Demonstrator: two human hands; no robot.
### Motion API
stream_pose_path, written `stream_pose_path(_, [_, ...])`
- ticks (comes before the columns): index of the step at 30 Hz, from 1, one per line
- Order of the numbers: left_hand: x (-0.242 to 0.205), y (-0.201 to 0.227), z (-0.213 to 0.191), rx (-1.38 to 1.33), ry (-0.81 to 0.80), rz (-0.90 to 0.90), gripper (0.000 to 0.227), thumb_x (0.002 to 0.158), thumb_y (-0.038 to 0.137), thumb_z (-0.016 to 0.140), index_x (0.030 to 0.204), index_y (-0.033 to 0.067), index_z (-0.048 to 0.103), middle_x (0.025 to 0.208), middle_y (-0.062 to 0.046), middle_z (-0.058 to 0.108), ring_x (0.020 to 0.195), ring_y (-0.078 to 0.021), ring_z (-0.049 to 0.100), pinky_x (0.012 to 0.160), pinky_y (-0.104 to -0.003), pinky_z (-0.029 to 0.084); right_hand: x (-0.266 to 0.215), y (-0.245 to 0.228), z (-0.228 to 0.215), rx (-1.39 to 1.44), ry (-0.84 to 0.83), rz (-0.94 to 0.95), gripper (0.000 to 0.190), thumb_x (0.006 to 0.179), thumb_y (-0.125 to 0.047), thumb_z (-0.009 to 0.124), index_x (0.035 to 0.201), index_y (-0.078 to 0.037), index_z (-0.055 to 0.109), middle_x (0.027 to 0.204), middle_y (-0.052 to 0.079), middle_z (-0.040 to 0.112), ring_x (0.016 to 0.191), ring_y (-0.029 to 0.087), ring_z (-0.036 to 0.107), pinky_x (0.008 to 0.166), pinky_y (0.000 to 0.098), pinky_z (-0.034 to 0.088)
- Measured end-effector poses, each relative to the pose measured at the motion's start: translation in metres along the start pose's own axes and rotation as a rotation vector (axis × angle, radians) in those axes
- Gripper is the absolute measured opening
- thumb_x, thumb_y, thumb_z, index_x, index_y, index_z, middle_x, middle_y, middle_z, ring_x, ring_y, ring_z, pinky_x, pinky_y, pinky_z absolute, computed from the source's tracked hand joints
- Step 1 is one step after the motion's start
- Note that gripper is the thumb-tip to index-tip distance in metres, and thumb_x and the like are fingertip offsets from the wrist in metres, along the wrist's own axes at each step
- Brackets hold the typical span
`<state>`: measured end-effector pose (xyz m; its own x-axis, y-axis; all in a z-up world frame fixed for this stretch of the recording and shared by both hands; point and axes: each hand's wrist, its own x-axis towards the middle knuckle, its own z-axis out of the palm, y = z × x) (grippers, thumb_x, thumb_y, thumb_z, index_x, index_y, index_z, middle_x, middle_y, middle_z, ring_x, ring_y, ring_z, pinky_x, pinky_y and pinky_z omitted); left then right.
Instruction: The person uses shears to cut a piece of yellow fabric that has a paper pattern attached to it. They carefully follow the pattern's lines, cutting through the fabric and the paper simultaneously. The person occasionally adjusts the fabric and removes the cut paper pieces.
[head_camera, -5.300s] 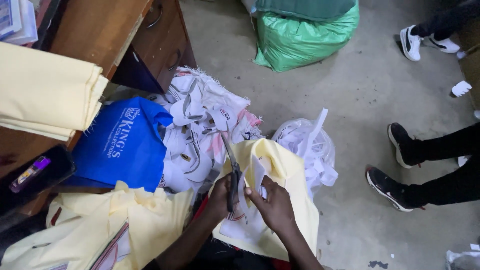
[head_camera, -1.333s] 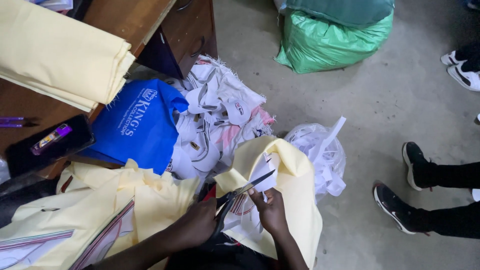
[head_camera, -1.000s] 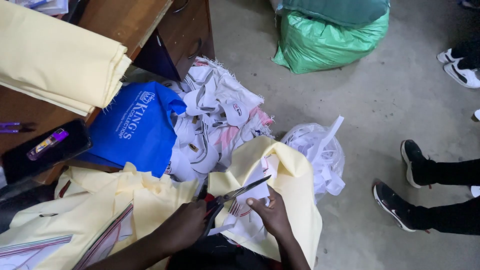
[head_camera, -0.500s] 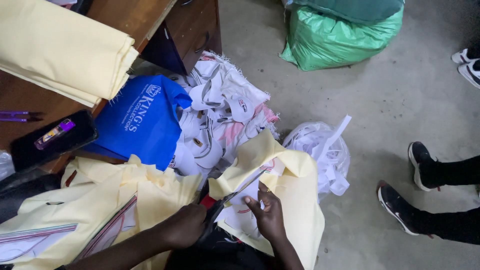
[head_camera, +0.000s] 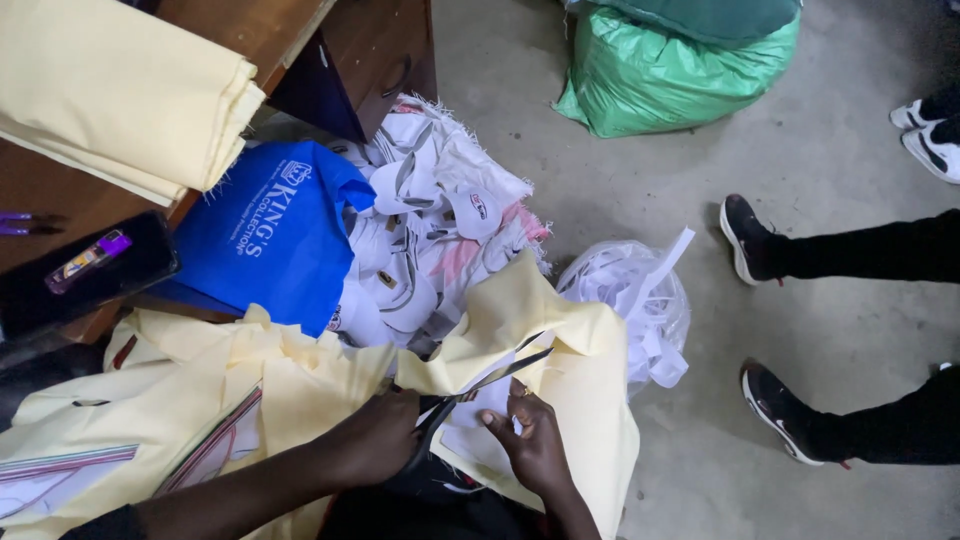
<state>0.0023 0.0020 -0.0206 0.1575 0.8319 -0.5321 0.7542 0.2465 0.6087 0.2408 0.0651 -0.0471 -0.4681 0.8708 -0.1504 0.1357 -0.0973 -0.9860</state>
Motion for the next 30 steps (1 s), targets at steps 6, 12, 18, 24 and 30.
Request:
stream_pose_path(6, [0.020, -0.009, 0.003, 0.039, 0.051, -0.022, 0.012, 0.095, 0.009, 0.058, 0.089, 0.0043, 0.067, 0.089, -0.022, 0.074, 0.082, -0.0418, 0.074, 0.069, -0.052, 0.055, 0.002, -0.032, -0.003, 0.017, -0.196, -0.008, 0.052, 0.092, -0.025, 0.074, 0.059, -0.017, 0.035, 0.163, 0.024, 0.053, 0.125, 0.015, 0.073, 0.101, 0.0397, 0.047])
stream_pose_path(12, [0.072, -0.020, -0.026, -0.148, 0.188, -0.149, 0.017, 0.091, 0.021, 0.069, 0.096, 0.0092, 0.058, 0.083, -0.010, 0.077, 0.067, -0.0257, 0.073, 0.060, -0.041, 0.053, 0.029, 0.092, -0.059, 0.112, 0.297, 0.192, 0.022, 0.068, 0.001, 0.063, 0.081, -0.001, 0.081, 0.089, 0.007, 0.079, 0.079, 0.020, 0.069, 0.068, 0.0351, 0.052])
stream_pose_path(18, [0.086, 0.006, -0.026, -0.391, 0.270, -0.126, 0.026, 0.089, 0.019, 0.075, 0.107, 0.0020, 0.066, 0.083, -0.020, 0.075, 0.083, -0.0362, 0.077, 0.071, -0.044, 0.057, 0.074, 0.058, -0.092, -0.447, 0.147, 0.370, 0.023, 0.095, -0.020, 0.053, 0.114, -0.018, 0.066, 0.087, 0.022, 0.073, 0.082, 0.041, 0.069, 0.078, 0.0491, 0.047])
stream_pose_path(24, [0.237, -0.066, 0.031, -0.621, 0.440, -0.143, 0.041, 0.082, 0.027, 0.082, 0.114, 0.0042, 0.070, 0.106, -0.022, 0.075, 0.109, -0.0415, 0.073, 0.095, -0.048, 0.056, 0.148, 0.092, -0.071, -0.877, -0.098, 0.525, 0.054, 0.096, -0.046, 0.070, 0.146, -0.028, 0.058, 0.126, 0.020, 0.077, 0.118, 0.043, 0.073, 0.098, 0.0567, 0.056])
stream_pose_path(30, [0.297, -0.146, 0.000, -0.386, 0.575, -0.314, 0.024, 0.089, 0.031, 0.062, 0.094, 0.0077, 0.061, 0.097, -0.018, 0.073, 0.092, -0.0404, 0.068, 0.073, -0.050, 0.046, 0.120, 0.107, -0.076, -1.061, -0.107, 0.558, 0.059, 0.097, -0.061, 0.048, 0.143, -0.025, 0.055, 0.108, 0.016, 0.078, 0.099, 0.042, 0.073, 0.082, 0.0495, 0.056])
